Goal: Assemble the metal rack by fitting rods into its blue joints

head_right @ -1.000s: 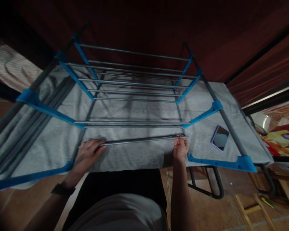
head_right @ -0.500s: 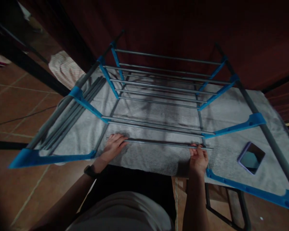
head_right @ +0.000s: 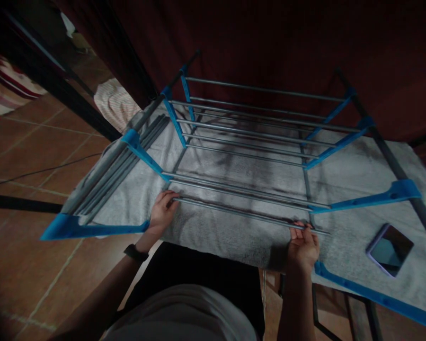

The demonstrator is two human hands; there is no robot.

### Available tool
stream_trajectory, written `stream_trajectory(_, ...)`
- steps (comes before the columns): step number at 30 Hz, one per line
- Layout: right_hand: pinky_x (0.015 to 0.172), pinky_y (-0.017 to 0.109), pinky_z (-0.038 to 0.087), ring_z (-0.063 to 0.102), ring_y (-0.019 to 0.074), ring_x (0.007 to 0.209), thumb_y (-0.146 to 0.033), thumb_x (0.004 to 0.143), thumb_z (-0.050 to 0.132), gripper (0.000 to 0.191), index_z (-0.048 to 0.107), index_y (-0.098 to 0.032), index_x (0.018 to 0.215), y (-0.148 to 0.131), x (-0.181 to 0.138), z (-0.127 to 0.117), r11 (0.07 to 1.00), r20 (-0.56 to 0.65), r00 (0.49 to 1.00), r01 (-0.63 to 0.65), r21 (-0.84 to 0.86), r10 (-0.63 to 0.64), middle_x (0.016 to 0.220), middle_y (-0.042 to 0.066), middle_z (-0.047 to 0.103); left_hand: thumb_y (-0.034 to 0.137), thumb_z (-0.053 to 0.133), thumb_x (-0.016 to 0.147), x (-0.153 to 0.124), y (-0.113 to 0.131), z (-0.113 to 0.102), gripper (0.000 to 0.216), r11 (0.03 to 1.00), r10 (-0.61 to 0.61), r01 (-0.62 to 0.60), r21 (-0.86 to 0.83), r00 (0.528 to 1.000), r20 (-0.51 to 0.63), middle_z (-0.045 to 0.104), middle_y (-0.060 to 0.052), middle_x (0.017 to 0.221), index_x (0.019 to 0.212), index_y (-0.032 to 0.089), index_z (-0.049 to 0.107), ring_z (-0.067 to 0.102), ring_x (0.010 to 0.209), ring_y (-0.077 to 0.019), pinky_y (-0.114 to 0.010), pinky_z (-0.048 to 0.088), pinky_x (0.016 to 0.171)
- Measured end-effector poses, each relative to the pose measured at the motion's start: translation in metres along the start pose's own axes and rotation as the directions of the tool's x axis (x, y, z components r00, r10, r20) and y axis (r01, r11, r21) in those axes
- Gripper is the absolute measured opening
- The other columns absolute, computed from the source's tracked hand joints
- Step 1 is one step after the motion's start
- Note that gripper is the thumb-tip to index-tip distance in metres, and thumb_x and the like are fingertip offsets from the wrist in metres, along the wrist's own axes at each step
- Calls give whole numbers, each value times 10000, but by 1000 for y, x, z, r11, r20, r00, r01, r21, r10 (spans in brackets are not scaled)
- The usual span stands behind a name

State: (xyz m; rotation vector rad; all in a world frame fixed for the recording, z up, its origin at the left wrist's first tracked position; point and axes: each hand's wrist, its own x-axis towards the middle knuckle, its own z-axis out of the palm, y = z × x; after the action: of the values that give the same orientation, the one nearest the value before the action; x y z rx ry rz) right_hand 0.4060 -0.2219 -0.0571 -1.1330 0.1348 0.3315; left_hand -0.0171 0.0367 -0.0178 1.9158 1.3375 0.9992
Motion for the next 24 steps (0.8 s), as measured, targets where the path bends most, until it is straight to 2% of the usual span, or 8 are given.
stream_trajectory(2, 859, 325, 677, 757, 136, 870, -231, 739, 846, 197, 691, -239, 860, 0, 0, -1, 1000, 20, 1000, 7, -10, -7, 895, -32, 735, 183, 776, 807, -1, 4, 4, 228, 967, -136, 128, -221, 991, -20, 732, -57, 1017, 1024, 251, 800, 688, 943, -241, -373, 539, 898)
stream_trajectory(5, 901, 341, 675, 762, 145, 877, -255, 767, 851, 185, 703, -252, 878, 1, 0, -4, 999, 58, 998, 38, -19, -37, 896, -20, 741, 133, 859, 703, -4, 12, 10, 344, 776, -347, 296, -558, 938, 15, 733, -14, 892, 1025, 231, 792, 655, 743, -164, -286, 522, 742)
stream_trajectory(7, 927, 361, 676, 765, 151, 859, -248, 773, 852, 184, 707, -246, 884, 2, 1, -6, 998, 76, 995, 62, -18, -60, 893, -10, 742, 126, 889, 662, -5, 17, 13, 380, 667, -404, 325, -670, 914, 42, 744, -7, 892, 1016, 223, 787, 660, 716, -143, -269, 525, 721)
stream_trajectory(10, 927, 376, 684, 766, 149, 833, -239, 777, 857, 190, 700, -233, 883, 2, 1, -6, 997, 91, 993, 77, -11, -75, 886, -6, 739, 167, 902, 675, -6, 22, 14, 359, 574, -437, 321, -753, 898, 50, 763, -14, 933, 1011, 223, 789, 683, 722, -136, -270, 540, 727)
stream_trajectory(13, 892, 330, 686, 766, 137, 840, -212, 781, 849, 182, 704, -216, 890, 0, -1, -3, 998, 79, 995, 61, -4, -60, 889, -3, 737, 194, 918, 696, -5, 22, 14, 310, 459, -492, 323, -828, 868, 66, 771, -25, 916, 979, 211, 791, 685, 708, -126, -266, 538, 720)
stream_trajectory(17, 837, 316, 691, 759, 134, 871, -182, 793, 801, 132, 714, -228, 882, -2, -5, 1, 999, 54, 998, 44, -12, -43, 903, -9, 743, 177, 941, 706, -3, 23, 14, 289, 371, -535, 331, -868, 840, 91, 772, -21, 873, 948, 201, 786, 681, 706, -108, -249, 539, 720)
stream_trajectory(24, 1038, 359, 636, 747, 143, 961, -282, 763, 889, 230, 704, -239, 892, -2, -3, -5, 999, 110, 993, 46, -16, -44, 943, 6, 732, 91, 907, 726, 3, 26, 11, 241, 227, -595, 419, -879, 774, 215, 780, -16, 857, 912, 187, 788, 682, 681, -90, -193, 545, 634)
